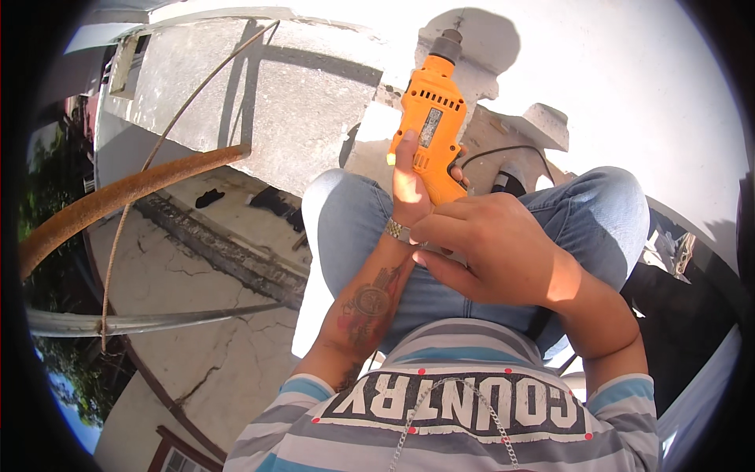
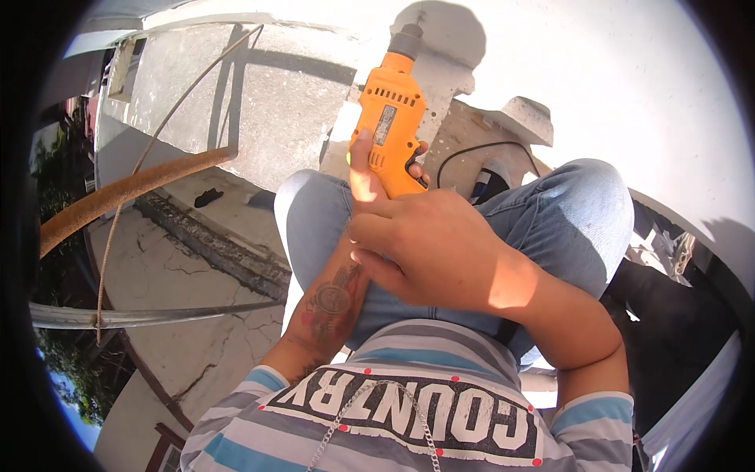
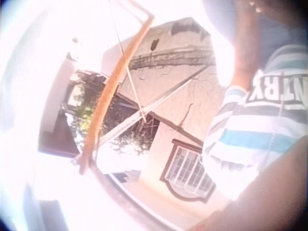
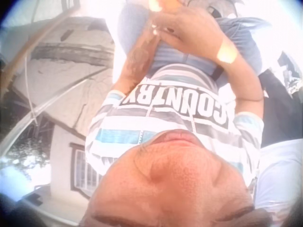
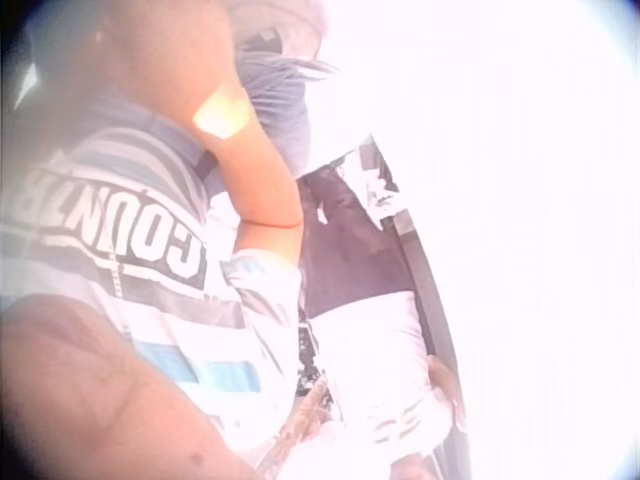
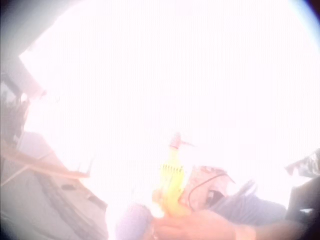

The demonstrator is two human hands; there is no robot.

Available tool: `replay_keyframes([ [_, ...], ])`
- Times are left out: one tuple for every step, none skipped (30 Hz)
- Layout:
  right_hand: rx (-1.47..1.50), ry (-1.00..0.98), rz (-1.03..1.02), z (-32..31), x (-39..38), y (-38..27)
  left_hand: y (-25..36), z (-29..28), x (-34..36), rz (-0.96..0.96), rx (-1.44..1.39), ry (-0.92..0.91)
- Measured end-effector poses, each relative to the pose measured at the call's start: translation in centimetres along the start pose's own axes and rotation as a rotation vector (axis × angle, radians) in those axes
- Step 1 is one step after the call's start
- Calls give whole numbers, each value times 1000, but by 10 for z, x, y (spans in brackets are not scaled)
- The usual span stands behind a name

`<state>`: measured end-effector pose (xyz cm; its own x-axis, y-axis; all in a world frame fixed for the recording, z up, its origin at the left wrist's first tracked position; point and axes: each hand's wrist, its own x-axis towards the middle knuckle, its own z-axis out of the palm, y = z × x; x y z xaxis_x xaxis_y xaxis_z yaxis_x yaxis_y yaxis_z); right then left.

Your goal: Drilling holes into a white wall panel using a power drill.

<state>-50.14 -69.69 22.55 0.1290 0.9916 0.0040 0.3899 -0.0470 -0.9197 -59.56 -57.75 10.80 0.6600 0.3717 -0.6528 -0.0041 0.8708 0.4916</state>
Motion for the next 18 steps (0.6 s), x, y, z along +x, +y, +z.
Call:
replay_keyframes([
  [3,1,1,0,0,2,-2,0,-1,-2,2,2],
  [-9,16,7,0,0,6,-4,0,-1,-14,-35,10],
  [-22,31,12,-1,0,9,-5,1,0,-25,-72,18],
  [-20,32,12,-3,3,11,-4,1,1,-25,-71,19],
  [-33,17,22,-5,4,13,-3,1,1,-23,-64,24],
  [-45,2,32,-6,4,14,-2,1,1,-20,-58,29],
  [-40,1,30,-6,3,14,-3,3,-1,-19,-57,34],
  [-33,4,16,-5,5,14,-2,5,-1,-27,-62,47],
  [-26,8,1,-5,5,15,-2,6,-1,-35,-66,59],
  [-24,9,0,-5,6,15,-2,5,0,-34,-65,60],
  [-1,20,-3,-5,6,15,-3,4,0,-26,-70,44],
  [23,31,-5,-4,5,15,-3,3,0,-19,-75,28],
  [24,31,-4,-4,5,16,-3,4,0,-20,-74,29],
  [-1,19,-3,-5,5,18,-2,6,-1,-19,-66,39],
  [-27,7,-1,-5,5,19,-1,7,-2,-18,-57,48],
  [-25,8,0,-5,5,18,0,7,-2,-19,-56,49],
  [-26,0,7,-6,6,17,0,7,-2,-12,-49,45],
  [-27,-7,15,-6,6,16,0,8,-2,-4,-41,40],
])
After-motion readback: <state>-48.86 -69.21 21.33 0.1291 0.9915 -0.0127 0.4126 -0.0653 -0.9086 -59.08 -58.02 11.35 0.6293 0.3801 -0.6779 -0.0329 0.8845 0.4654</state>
